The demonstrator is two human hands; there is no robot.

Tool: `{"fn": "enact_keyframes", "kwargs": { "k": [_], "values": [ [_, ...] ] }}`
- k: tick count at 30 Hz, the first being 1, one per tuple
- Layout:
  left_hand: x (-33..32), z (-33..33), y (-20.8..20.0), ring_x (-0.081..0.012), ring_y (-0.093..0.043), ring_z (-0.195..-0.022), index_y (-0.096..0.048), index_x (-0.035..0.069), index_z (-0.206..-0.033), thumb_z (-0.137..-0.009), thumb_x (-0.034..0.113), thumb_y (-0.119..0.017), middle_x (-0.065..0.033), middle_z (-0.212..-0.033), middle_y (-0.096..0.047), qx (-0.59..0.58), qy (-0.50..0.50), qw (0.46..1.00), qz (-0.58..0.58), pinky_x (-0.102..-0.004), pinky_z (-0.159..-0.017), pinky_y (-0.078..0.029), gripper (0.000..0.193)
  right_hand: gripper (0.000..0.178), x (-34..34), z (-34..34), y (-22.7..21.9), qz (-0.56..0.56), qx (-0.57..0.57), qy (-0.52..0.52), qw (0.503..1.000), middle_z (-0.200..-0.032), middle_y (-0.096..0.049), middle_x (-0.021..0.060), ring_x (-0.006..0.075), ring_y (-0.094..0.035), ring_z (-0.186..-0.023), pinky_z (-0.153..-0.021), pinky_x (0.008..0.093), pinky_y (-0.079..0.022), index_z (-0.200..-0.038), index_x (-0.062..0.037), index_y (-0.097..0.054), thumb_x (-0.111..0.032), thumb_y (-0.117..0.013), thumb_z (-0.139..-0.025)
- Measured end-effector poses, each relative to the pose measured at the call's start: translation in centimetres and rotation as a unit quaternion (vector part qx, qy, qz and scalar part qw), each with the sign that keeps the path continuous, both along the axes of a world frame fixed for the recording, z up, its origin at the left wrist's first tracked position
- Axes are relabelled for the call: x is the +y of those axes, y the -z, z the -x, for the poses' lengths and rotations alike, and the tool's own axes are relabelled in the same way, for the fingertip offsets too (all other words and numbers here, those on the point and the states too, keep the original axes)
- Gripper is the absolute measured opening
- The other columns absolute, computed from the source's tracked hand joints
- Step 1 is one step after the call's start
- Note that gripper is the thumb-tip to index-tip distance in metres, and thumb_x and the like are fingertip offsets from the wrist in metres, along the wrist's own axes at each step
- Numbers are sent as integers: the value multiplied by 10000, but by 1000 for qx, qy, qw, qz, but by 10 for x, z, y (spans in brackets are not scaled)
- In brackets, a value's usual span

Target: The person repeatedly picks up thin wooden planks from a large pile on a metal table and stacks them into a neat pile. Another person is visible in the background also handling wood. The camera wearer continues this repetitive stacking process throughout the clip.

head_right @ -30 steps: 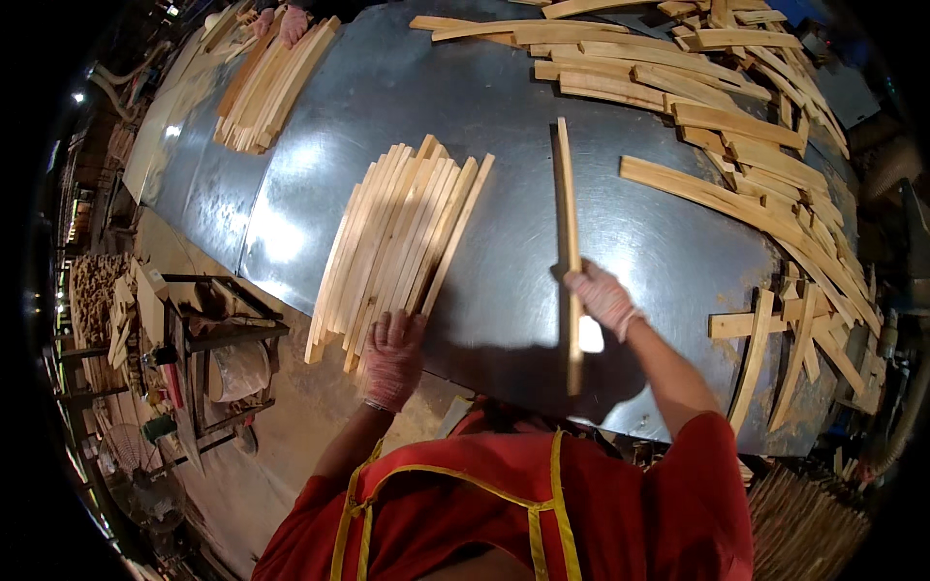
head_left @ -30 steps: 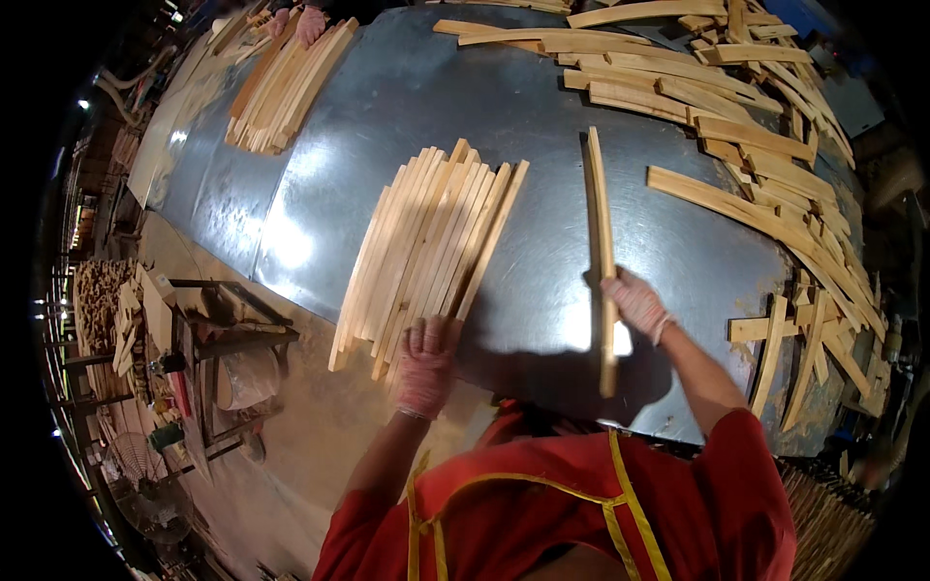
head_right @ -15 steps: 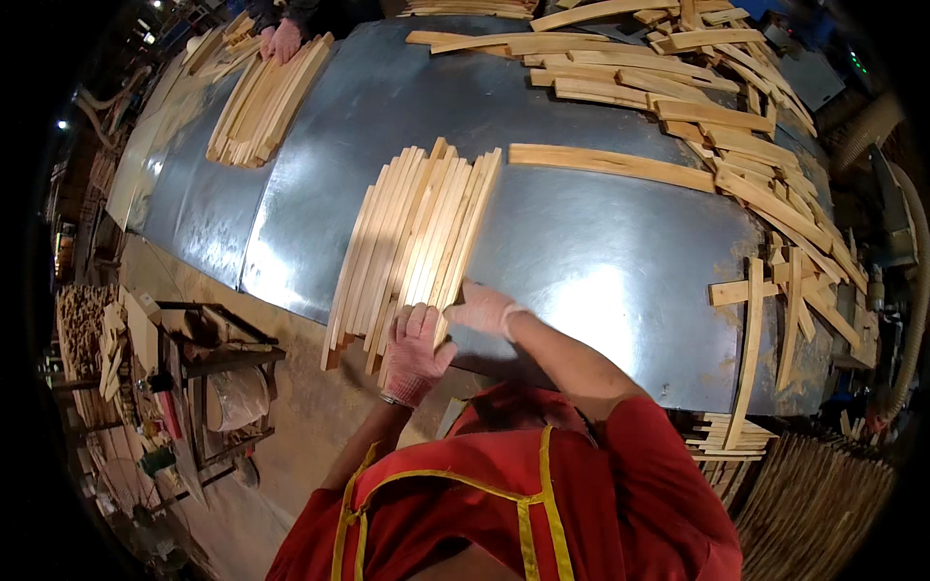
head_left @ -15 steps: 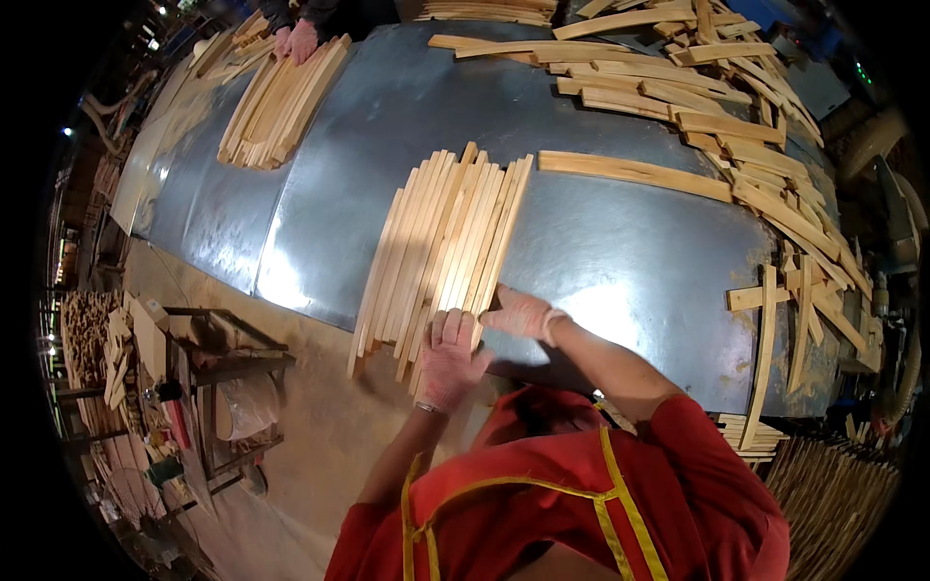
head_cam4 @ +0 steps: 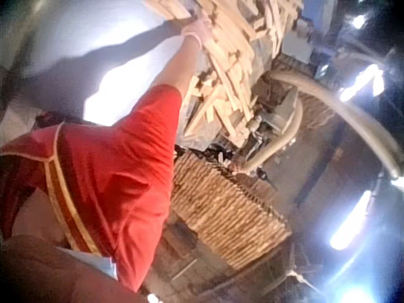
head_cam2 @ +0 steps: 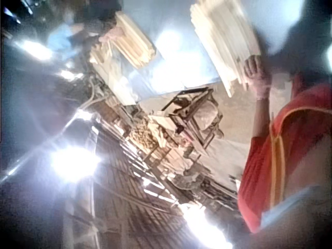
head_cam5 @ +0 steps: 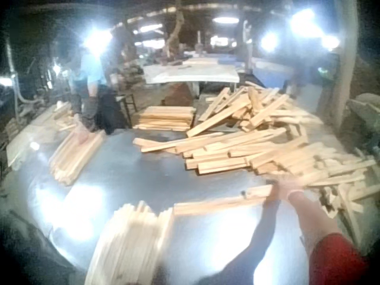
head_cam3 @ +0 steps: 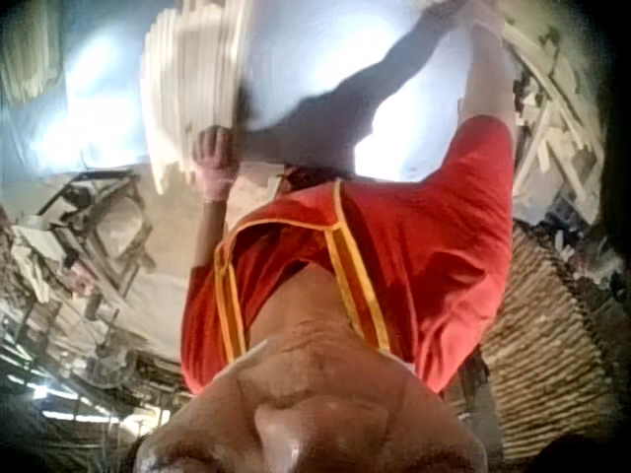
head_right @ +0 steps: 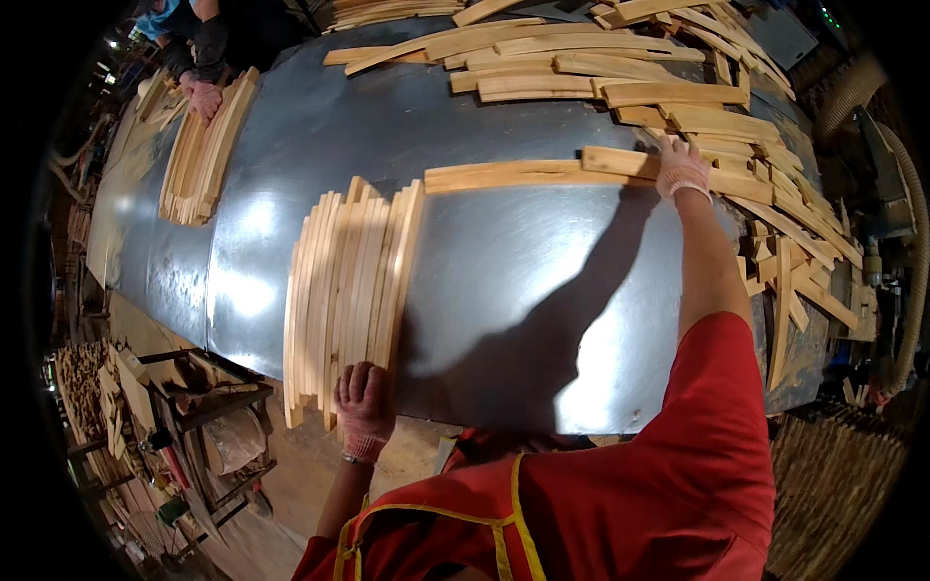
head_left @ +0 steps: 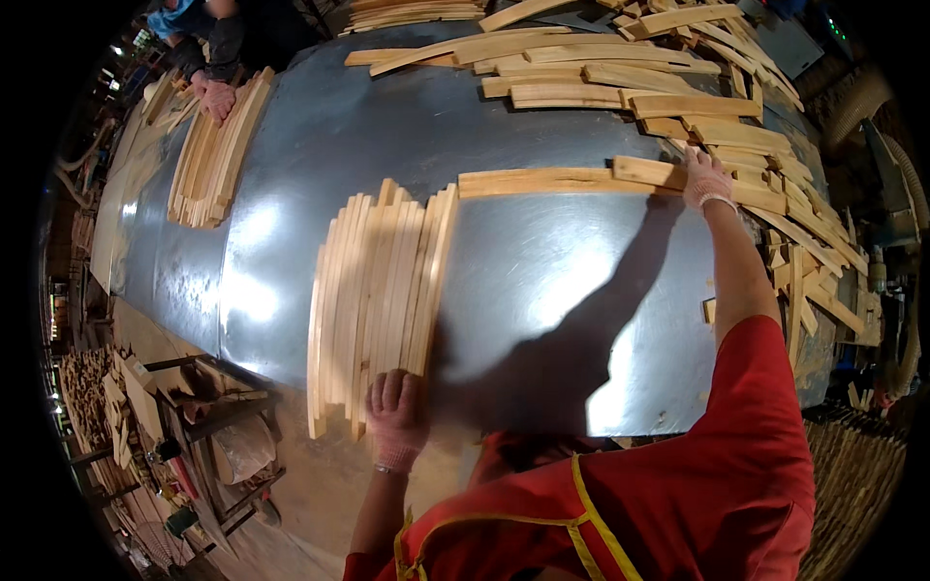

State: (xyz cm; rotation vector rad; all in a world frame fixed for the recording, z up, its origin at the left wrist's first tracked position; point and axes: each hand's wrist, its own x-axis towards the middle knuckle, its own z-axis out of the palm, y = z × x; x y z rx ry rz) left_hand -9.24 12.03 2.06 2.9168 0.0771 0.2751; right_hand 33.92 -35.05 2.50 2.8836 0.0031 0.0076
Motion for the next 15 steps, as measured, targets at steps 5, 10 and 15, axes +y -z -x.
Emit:
{"fn": "enact_keyframes", "kwargs": {
  "k": [5,10,15],
  "values": [
    [-2,-8,-3,-299,-584,-895,-605,133,-918,-824,67,-668,-62,-967,-601,-6,10,1000,-4,-460,-775,-460,131,520,35,-22,-22,-45,156,-128,978,-1240,-727,181,360,-652,-1258,-1055,498,-511,-1366,-139,-688,-311,-737,-878],
    [-2,-16,-8,-302,-586,-886,-605,130,-913,-826,63,-667,-68,-962,-601,-21,28,999,-19,-457,-762,-460,127,830,81,-4,40,-122,115,-234,958,-1266,-700,203,378,-647,-1231,-1077,470,-480,-1533,-167,-511,-506,-787,-827],
    [1,-1,-3,-308,-603,-933,-617,134,-978,-834,76,-682,-64,-1017,-623,-9,13,1000,-15,-468,-793,-470,168,852,96,72,3,-394,272,-144,866,-1273,-701,246,418,-678,-1132,-1004,459,-528,-1561,-130,-489,-544,-745,-863]
  ]
}}
